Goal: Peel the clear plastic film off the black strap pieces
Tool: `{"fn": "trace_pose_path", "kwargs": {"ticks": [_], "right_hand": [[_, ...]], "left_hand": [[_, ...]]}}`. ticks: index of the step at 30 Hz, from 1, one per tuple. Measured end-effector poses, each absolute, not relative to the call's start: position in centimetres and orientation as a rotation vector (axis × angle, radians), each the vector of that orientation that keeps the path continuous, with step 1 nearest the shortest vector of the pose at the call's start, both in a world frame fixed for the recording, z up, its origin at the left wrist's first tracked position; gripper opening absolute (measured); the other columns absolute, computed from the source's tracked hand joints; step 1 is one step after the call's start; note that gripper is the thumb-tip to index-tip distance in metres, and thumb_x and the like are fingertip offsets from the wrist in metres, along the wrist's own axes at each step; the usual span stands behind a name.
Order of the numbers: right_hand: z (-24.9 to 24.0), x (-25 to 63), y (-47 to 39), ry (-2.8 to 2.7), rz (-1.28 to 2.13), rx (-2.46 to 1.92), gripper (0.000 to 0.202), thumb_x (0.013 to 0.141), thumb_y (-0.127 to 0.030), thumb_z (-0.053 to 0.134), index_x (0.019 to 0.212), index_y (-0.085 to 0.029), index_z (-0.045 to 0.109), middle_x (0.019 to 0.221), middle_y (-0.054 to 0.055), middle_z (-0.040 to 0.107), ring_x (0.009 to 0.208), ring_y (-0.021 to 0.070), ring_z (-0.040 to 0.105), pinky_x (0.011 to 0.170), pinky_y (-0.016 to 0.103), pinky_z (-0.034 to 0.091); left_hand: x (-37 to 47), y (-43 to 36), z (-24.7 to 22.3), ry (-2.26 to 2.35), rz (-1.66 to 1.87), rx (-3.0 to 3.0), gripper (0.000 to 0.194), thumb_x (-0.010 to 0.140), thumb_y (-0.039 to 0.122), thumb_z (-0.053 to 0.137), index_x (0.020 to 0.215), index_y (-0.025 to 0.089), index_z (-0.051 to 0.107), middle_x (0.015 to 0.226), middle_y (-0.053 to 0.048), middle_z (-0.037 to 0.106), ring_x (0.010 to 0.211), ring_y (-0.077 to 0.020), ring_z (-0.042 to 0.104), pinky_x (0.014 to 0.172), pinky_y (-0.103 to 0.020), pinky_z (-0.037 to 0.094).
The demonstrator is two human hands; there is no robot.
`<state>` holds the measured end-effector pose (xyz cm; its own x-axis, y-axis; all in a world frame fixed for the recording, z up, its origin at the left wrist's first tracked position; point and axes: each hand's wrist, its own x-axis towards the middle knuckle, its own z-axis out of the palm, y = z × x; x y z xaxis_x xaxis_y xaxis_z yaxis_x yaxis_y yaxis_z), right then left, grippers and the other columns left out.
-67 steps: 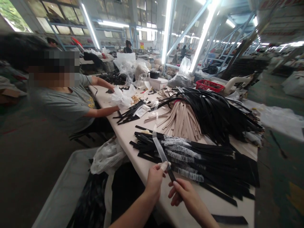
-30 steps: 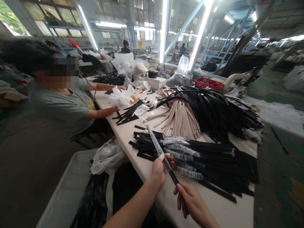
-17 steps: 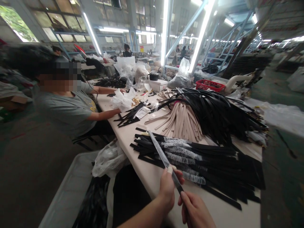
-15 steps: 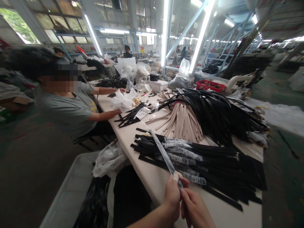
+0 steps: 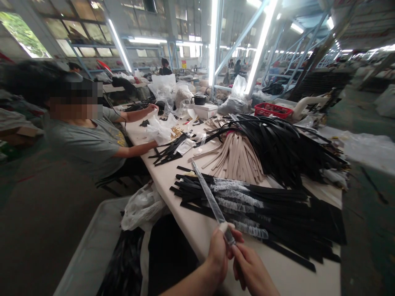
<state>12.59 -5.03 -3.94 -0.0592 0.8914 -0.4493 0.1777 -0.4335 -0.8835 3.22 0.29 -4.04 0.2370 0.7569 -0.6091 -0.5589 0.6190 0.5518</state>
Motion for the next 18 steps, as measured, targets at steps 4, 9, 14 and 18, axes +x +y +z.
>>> {"fn": "trace_pose_path", "kwargs": {"ticks": [4,9,14,18], "right_hand": [[-4.8,12.2,-5.4,-1.077,1.604,-1.619,0.063,0.087,-0.075,0.034,0.083,-0.017,0.058,0.044,-0.002,0.054,0.030,0.0080,0.036,0.031,0.018,0.021],[-5.0,12.1,-4.5,-1.113,1.450,-1.599,0.058,0.087,-0.071,0.041,0.069,-0.018,0.055,0.048,-0.001,0.055,0.037,0.0097,0.045,0.035,0.019,0.028],[-5.7,12.6,-5.2,-1.115,1.559,-1.569,0.057,0.089,-0.070,0.038,0.082,-0.017,0.057,0.044,-0.004,0.052,0.031,0.0072,0.034,0.032,0.018,0.021],[-5.2,12.5,-5.2,-1.098,1.522,-1.598,0.055,0.091,-0.068,0.038,0.079,-0.017,0.056,0.044,-0.004,0.052,0.032,0.0072,0.036,0.034,0.018,0.022]], "left_hand": [[2.7,3.3,-3.0,1.027,1.064,0.208,0.030,0.084,0.041,0.055,0.095,0.014,0.060,0.080,-0.011,0.070,0.067,-0.0218,0.067,0.068,-0.034,0.051],[4.2,0.7,-4.0,1.037,1.068,0.315,0.028,0.084,0.045,0.055,0.087,0.017,0.060,0.078,-0.007,0.069,0.068,-0.0205,0.066,0.064,-0.030,0.048],[2.9,2.5,-4.1,1.011,0.940,0.120,0.033,0.079,0.044,0.059,0.094,0.015,0.063,0.079,-0.009,0.070,0.064,-0.0210,0.066,0.064,-0.032,0.049],[3.2,2.9,-3.8,1.050,1.055,0.253,0.031,0.081,0.045,0.057,0.092,0.016,0.061,0.080,-0.009,0.071,0.064,-0.0208,0.067,0.063,-0.032,0.050]]}}
